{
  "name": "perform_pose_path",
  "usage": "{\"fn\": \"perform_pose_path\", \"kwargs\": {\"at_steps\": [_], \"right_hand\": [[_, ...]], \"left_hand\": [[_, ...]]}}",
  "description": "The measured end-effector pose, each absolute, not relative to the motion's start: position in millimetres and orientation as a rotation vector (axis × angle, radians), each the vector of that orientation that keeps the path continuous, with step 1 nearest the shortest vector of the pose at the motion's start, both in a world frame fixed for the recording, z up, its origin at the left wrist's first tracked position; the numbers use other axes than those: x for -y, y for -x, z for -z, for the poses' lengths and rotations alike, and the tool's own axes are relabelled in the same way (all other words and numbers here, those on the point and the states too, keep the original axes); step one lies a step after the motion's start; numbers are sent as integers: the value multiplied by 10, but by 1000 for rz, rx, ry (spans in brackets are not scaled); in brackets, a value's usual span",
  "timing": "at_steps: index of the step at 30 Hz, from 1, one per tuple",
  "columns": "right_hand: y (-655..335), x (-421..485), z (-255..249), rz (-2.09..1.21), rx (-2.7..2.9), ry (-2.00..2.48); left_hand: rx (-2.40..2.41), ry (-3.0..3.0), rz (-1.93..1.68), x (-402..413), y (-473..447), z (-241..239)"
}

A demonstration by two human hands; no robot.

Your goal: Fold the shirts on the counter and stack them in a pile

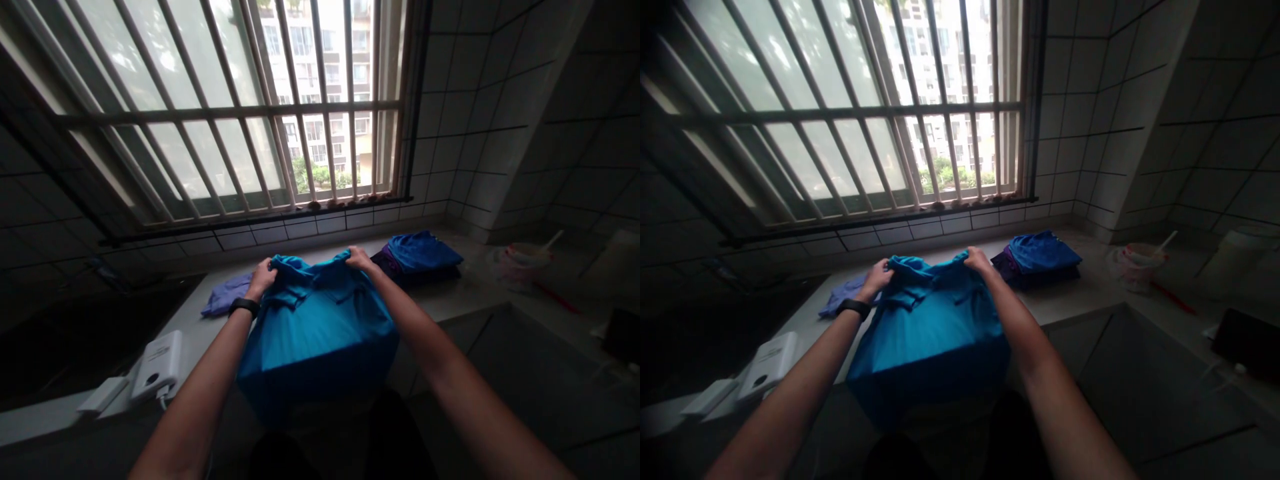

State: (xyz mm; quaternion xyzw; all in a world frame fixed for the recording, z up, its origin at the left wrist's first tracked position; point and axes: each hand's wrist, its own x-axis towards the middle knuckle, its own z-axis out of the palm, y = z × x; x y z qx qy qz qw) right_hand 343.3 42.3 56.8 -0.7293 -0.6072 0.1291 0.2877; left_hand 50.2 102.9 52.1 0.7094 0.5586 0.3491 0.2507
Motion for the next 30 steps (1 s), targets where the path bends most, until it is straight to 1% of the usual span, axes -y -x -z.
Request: {"fn": "perform_pose_path", "kwargs": {"at_steps": [3,5,7,9,13,16,19,25,28,30], "right_hand": [[-3467,-408,-848,-160,1529,1748],[-3505,-199,-821,-99,1490,1479],[-3541,170,-591,-140,1536,1222],[-3560,626,-215,-230,1638,1142],[-3538,1416,548,-411,1689,1276],[-3534,1627,827,-465,1787,1406],[-3584,1452,827,-472,1861,1473],[-3670,882,445,-490,1846,1521],[-3706,979,401,-434,1806,1387],[-3752,1134,475,-445,1846,1346]], "left_hand": [[-1306,-1938,-1304,-945,-474,-792],[-1156,-1962,-1451,-728,-344,-821],[-1170,-2042,-1377,-416,-136,-680],[-1201,-2146,-1148,-83,109,-387],[-1140,-2241,-756,396,492,325],[-1184,-2289,-662,481,563,637],[-1195,-2323,-647,348,450,669],[-1218,-2316,-669,45,143,344],[-1265,-2277,-806,148,195,319],[-1277,-2273,-816,258,290,405]]}}
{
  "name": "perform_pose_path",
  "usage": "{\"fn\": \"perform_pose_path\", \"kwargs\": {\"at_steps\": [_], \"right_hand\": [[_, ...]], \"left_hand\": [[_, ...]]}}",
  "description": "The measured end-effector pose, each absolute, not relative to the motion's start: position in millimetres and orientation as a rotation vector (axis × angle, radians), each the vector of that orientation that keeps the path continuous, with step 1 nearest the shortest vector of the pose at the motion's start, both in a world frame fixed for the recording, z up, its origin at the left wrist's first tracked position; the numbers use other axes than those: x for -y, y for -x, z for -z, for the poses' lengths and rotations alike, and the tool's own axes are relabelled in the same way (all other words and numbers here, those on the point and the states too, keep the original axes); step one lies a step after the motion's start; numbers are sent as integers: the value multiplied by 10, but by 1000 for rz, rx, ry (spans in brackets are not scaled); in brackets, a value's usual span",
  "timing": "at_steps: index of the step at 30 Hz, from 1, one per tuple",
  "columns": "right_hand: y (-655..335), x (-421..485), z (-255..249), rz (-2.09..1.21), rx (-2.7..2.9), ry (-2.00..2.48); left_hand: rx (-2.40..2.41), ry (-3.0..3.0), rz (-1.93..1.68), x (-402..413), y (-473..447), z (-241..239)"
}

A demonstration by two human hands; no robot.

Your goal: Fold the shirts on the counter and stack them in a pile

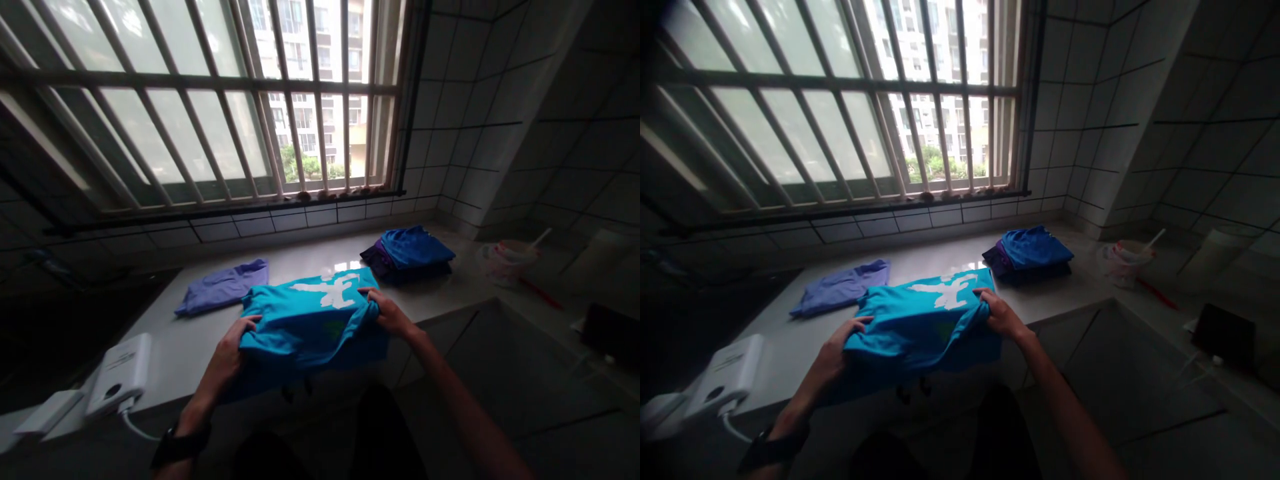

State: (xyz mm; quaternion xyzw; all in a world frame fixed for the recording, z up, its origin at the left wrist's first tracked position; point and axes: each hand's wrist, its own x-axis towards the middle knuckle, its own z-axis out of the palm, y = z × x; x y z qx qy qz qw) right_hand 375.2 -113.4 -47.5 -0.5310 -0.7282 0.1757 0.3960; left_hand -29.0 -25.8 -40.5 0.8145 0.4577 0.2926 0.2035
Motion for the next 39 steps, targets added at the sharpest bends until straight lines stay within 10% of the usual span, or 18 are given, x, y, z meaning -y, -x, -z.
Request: {"fn": "perform_pose_path", "kwargs": {"at_steps": [39], "right_hand": [[-3832,1265,619,-472,1865,1538]], "left_hand": [[-1369,-2187,-771,461,281,567]]}}
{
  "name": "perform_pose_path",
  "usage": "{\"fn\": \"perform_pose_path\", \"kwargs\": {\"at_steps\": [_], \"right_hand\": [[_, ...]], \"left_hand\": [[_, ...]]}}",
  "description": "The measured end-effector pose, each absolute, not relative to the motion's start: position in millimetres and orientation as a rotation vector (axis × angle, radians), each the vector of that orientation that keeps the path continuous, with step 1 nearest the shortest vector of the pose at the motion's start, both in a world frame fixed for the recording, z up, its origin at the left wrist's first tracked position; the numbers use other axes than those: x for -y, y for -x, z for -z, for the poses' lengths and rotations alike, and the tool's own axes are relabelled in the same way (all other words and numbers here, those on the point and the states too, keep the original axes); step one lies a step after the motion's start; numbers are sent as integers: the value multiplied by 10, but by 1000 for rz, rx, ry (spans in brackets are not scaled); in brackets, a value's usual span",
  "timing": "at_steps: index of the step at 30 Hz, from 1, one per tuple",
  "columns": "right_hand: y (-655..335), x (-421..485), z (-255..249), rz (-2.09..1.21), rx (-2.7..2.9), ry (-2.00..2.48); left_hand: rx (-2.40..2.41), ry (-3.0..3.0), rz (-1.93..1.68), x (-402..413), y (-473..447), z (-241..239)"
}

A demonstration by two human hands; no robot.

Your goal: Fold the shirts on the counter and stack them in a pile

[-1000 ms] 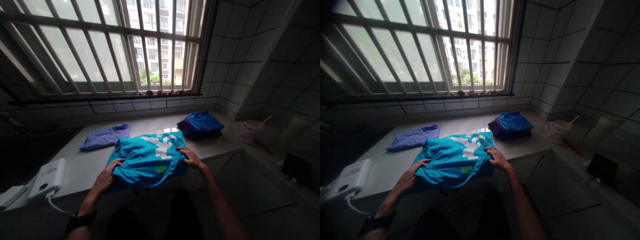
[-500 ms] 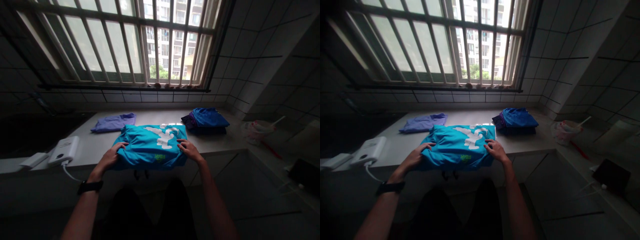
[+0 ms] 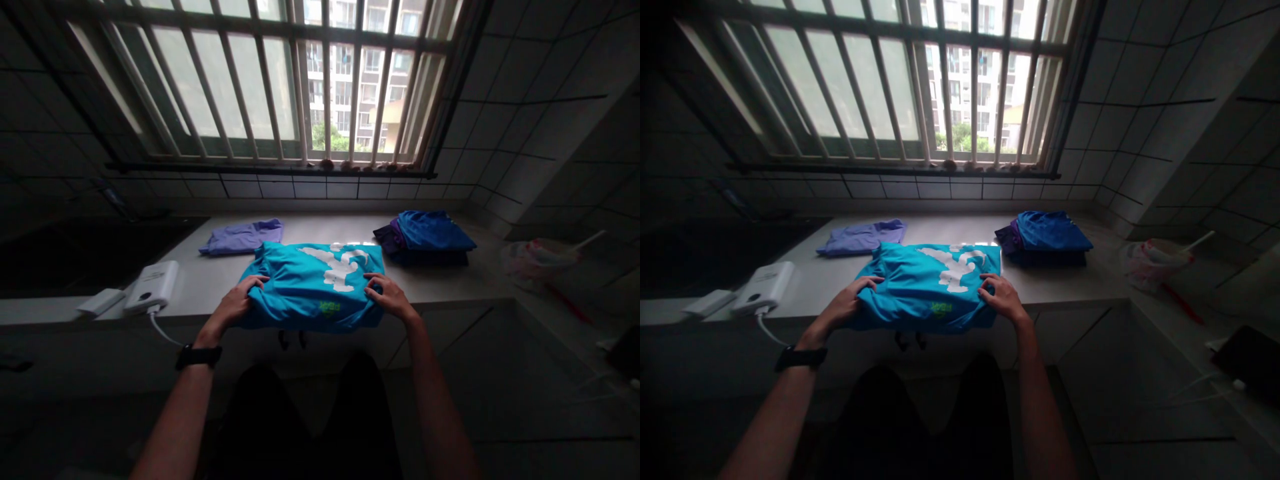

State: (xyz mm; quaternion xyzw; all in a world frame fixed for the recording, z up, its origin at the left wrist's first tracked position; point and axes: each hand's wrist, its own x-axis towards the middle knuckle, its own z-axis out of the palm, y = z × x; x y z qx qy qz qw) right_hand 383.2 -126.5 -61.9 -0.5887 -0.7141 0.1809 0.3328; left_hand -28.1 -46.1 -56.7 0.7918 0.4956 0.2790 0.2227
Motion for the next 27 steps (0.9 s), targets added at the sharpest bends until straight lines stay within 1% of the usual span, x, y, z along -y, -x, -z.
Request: {"fn": "perform_pose_path", "kwargs": {"at_steps": [11,20,23,27], "right_hand": [[-3840,1247,658,-455,1849,1510],[-3824,1266,657,-446,1839,1528],[-3782,1246,690,-277,1642,1576],[-3660,1292,671,-32,1394,1866]], "left_hand": [[-1372,-2203,-759,442,318,634],[-1400,-2247,-646,424,330,581],[-1414,-2260,-651,421,325,580],[-1389,-2306,-665,412,314,611]]}}
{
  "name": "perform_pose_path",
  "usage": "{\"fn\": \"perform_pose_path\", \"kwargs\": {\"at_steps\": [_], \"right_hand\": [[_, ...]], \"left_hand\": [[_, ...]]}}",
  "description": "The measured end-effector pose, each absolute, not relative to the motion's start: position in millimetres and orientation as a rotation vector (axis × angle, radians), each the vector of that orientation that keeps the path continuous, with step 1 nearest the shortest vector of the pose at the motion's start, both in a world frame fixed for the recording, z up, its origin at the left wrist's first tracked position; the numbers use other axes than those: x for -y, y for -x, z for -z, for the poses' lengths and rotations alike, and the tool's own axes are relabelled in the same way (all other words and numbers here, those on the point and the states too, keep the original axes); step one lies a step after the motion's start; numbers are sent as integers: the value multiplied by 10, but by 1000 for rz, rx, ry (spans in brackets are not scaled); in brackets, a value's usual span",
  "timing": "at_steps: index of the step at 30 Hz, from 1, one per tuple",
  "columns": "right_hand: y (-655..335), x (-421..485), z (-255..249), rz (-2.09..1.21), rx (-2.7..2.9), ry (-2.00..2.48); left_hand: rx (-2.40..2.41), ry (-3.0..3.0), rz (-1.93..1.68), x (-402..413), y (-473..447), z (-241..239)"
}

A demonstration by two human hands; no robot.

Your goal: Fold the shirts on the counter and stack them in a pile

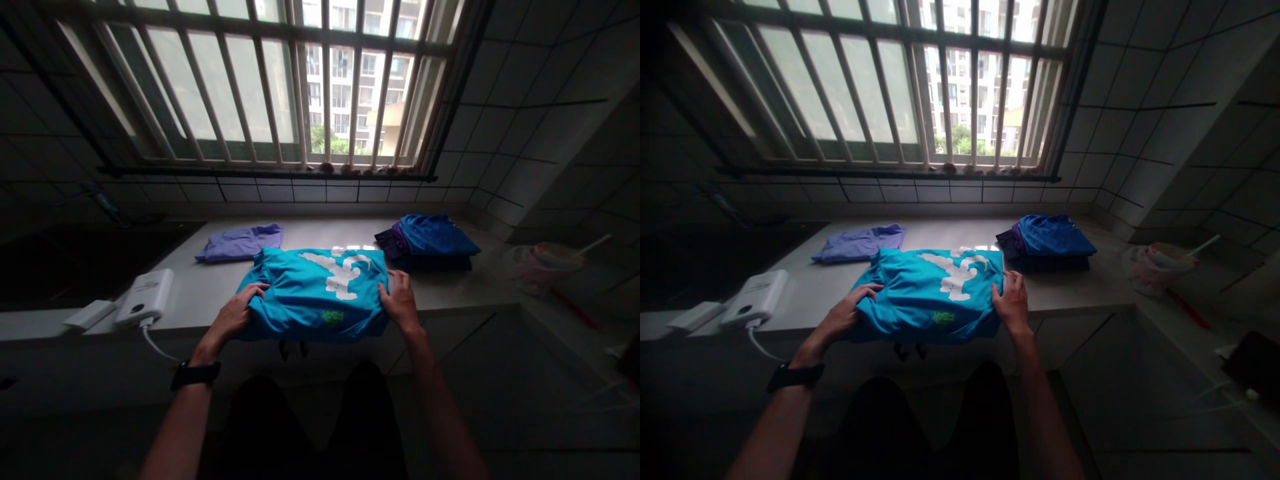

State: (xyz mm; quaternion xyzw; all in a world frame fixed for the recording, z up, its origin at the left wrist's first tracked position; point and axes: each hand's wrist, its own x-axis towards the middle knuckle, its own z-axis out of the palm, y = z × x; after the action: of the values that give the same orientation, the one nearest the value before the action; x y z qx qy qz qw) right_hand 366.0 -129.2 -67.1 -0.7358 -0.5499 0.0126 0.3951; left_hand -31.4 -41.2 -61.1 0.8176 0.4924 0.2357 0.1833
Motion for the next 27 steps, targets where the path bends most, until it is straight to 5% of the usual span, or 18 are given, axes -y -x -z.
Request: {"fn": "perform_pose_path", "kwargs": {"at_steps": [10,19,27], "right_hand": [[-3484,1075,432,-189,1917,1921],[-3235,421,-197,14,1759,1970],[-2392,1559,488,-170,2237,1776]], "left_hand": [[-1408,-2345,-689,413,259,633],[-1152,-2372,-688,1074,-130,471],[-1567,-2573,-677,748,-26,475]]}}
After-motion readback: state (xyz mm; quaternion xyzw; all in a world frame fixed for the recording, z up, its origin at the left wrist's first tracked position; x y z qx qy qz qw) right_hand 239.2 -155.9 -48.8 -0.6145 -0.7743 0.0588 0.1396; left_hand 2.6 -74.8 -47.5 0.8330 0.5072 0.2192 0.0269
